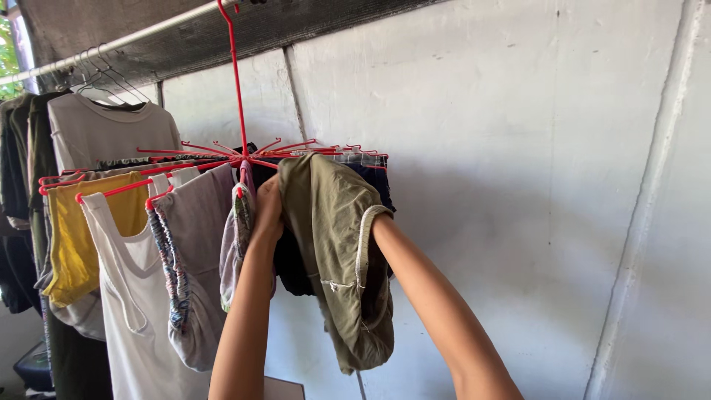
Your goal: The person removes wet clothes from a blue laundry basket and hangs them on a red circular drying rack. They handle shirts, pants, and underwear one at a time, unfolding and arranging each item on the hangers.
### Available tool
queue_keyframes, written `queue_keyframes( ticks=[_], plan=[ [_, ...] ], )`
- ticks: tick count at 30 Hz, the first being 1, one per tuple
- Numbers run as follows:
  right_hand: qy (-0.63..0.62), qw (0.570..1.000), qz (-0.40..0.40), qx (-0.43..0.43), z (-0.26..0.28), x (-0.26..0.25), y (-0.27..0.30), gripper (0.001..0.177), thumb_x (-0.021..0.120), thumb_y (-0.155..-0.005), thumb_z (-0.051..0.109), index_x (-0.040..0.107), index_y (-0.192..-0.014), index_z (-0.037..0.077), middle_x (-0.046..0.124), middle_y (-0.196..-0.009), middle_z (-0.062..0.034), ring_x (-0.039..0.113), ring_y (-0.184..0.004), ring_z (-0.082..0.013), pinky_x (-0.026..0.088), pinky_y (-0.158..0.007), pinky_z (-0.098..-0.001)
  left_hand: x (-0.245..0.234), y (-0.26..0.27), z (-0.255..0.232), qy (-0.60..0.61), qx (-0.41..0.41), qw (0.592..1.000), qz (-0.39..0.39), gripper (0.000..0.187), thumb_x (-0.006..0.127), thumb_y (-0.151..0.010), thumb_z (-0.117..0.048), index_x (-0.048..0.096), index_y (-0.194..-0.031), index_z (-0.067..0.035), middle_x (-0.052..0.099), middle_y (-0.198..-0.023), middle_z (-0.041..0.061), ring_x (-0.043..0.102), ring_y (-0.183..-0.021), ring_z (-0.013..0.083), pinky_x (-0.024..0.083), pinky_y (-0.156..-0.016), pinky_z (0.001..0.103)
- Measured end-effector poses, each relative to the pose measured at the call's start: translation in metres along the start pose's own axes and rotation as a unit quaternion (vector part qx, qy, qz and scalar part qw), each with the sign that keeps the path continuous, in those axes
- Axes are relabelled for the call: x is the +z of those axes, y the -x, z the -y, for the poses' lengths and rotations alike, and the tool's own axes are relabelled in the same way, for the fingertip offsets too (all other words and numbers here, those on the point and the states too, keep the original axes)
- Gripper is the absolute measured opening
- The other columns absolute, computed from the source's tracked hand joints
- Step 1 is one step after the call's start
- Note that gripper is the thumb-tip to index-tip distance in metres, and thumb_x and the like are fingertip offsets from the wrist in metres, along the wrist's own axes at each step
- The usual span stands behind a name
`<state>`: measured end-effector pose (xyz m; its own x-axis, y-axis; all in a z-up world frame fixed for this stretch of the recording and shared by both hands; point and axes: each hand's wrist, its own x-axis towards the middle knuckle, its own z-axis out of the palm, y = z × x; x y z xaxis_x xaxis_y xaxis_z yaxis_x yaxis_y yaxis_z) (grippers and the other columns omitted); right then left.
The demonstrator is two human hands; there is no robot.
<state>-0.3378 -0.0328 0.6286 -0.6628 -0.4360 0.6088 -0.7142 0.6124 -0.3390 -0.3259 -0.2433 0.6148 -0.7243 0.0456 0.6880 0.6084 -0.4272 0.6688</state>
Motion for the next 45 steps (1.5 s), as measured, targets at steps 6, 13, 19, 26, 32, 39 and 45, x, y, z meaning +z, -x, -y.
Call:
queue_keyframes(
  ticks=[6,13,19,26,32,39,45],
  plan=[
    [0.089,0.996,0.012,0.021,-0.024,0.025,0.007,0.067,0.068,-0.084,0.027,0.053,-0.139,-0.007,0.053,-0.14,-0.0289,0.056,-0.124,-0.0352,0.046,-0.101,-0.0422,-0.038,-0.063,0.034,-0.025,0.055,0.986,-0.156,0.035,0.045,-0.11,-0.037,0.067,-0.106,-0.01,0.068,-0.097,0.004,0.063,-0.086,0.0128,0.053,-0.076,0.029],
    [0.235,0.971,-0.017,-0.047,-0.028,0.042,0.016,0.071,0.07,-0.081,0.027,0.053,-0.14,-0.008,0.052,-0.143,-0.0307,0.054,-0.127,-0.0367,0.044,-0.102,-0.0429,-0.076,-0.106,0.048,-0.04,0.145,0.966,-0.212,0.042,0.051,-0.111,-0.033,0.043,-0.141,-0.005,0.057,-0.124,0.009,0.055,-0.111,0.0188,0.046,-0.097,0.032],
    [0.104,0.983,0.074,0.135,-0.018,0.035,0.031,0.049,0.065,-0.086,0.019,0.065,-0.129,-0.004,0.06,-0.138,-0.0272,0.061,-0.123,-0.0348,0.049,-0.099,-0.0439,-0.091,-0.087,0.079,-0.204,0.247,0.938,-0.13,0.071,0.07,-0.105,-0.017,0.021,-0.153,0.004,0.041,-0.153,0.02,0.044,-0.14,0.0221,0.031,-0.116,0.034],
    [-0.004,0.99,0.051,0.131,-0.018,0.016,0.035,0.048,0.069,-0.082,0.013,0.064,-0.128,-0.002,0.06,-0.138,-0.0243,0.061,-0.123,-0.0332,0.048,-0.101,-0.0431,-0.104,-0.064,0.088,-0.266,-0.082,0.947,-0.161,0.066,0.07,-0.096,-0.046,0.066,-0.126,0.012,0.063,-0.133,0.038,0.063,-0.123,0.0492,0.047,-0.104,0.056],
    [0.101,0.98,0.066,0.158,-0.06,0.027,0.017,0.039,0.066,-0.086,0.014,0.07,-0.119,-0.005,0.064,-0.132,-0.0266,0.065,-0.117,-0.0359,0.05,-0.1,-0.0422,-0.046,-0.011,0.056,-0.533,0.117,0.791,-0.276,0.058,0.07,-0.098,-0.045,0.055,-0.123,0.006,0.052,-0.126,0.026,0.048,-0.123,0.0416,0.035,-0.106,0.052],
    [0.108,0.979,0.072,0.154,-0.075,0.024,0.016,0.035,0.058,-0.089,0.011,0.066,-0.117,-0.008,0.069,-0.119,-0.0262,0.071,-0.103,-0.0346,0.055,-0.091,-0.0404,0.04,0.043,-0.003,-0.39,0.362,0.847,0.01,0.031,0.052,-0.112,-0.029,0.067,-0.118,-0.002,0.053,-0.117,0.016,0.048,-0.117,0.0329,0.039,-0.102,0.046],
    [0.111,0.981,0.109,0.116,-0.009,0.002,0.035,0.032,0.05,-0.091,0.008,0.063,-0.114,-0.01,0.073,-0.108,-0.0258,0.076,-0.091,-0.0334,0.059,-0.083,-0.039,0.029,0.003,0.002,-0.473,0.333,0.814,0.05,0.028,0.055,-0.112,-0.018,0.066,-0.096,0.001,0.058,-0.094,0.011,0.048,-0.098,0.0312,0.041,-0.095,0.044]
  ],
)
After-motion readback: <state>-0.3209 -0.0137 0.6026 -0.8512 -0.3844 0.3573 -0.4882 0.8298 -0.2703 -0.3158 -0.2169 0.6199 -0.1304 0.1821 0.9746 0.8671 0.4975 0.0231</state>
